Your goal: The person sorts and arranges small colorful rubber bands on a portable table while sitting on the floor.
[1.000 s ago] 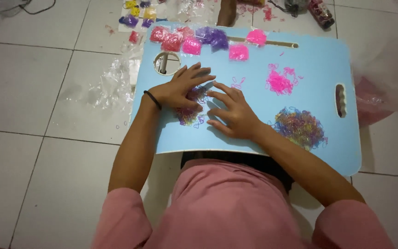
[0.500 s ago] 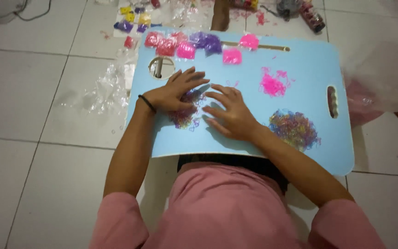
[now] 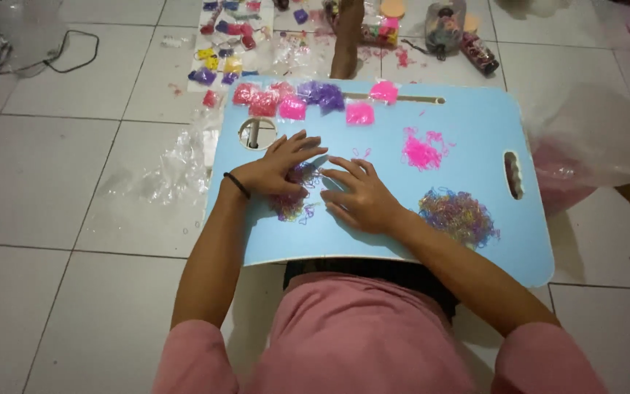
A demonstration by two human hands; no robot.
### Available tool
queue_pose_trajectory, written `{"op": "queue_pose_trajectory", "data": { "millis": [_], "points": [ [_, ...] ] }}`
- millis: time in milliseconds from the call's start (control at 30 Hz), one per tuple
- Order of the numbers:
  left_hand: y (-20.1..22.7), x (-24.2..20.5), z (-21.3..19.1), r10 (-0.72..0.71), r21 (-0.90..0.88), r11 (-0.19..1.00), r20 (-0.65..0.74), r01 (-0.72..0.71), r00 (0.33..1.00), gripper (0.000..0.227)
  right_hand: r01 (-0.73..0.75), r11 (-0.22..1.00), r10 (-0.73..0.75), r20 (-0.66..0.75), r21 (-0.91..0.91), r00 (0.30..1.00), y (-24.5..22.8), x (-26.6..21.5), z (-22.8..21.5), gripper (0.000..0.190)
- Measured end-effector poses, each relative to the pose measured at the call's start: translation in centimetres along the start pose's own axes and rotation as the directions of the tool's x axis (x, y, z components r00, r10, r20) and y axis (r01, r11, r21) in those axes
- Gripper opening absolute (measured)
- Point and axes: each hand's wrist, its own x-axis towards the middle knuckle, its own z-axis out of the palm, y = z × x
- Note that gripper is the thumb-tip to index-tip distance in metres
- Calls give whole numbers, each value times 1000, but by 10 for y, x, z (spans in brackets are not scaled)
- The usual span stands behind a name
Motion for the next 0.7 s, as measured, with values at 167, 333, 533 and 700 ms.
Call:
{"op": "queue_pose_trajectory", "data": {
  "millis": [167,333,533,700],
  "points": [
    [-6,2,1,0,-18,1000,-2,0,1000,89,20,993,-38,-147,-118,988,27,-4,5,9],
    [7,-1,-4,-25,5,1000,-3,25,1000,92,-49,995,62,-168,81,984,10,6,-13,5],
    [8,0,0,25,60,998,-7,-24,1000,103,10,977,-7,-16,211,1000,-6,9,-13,12],
    [17,1,0,-8,125,992,15,6,1000,105,118,969,-125,20,215,992,-7,7,-6,20]
  ]
}}
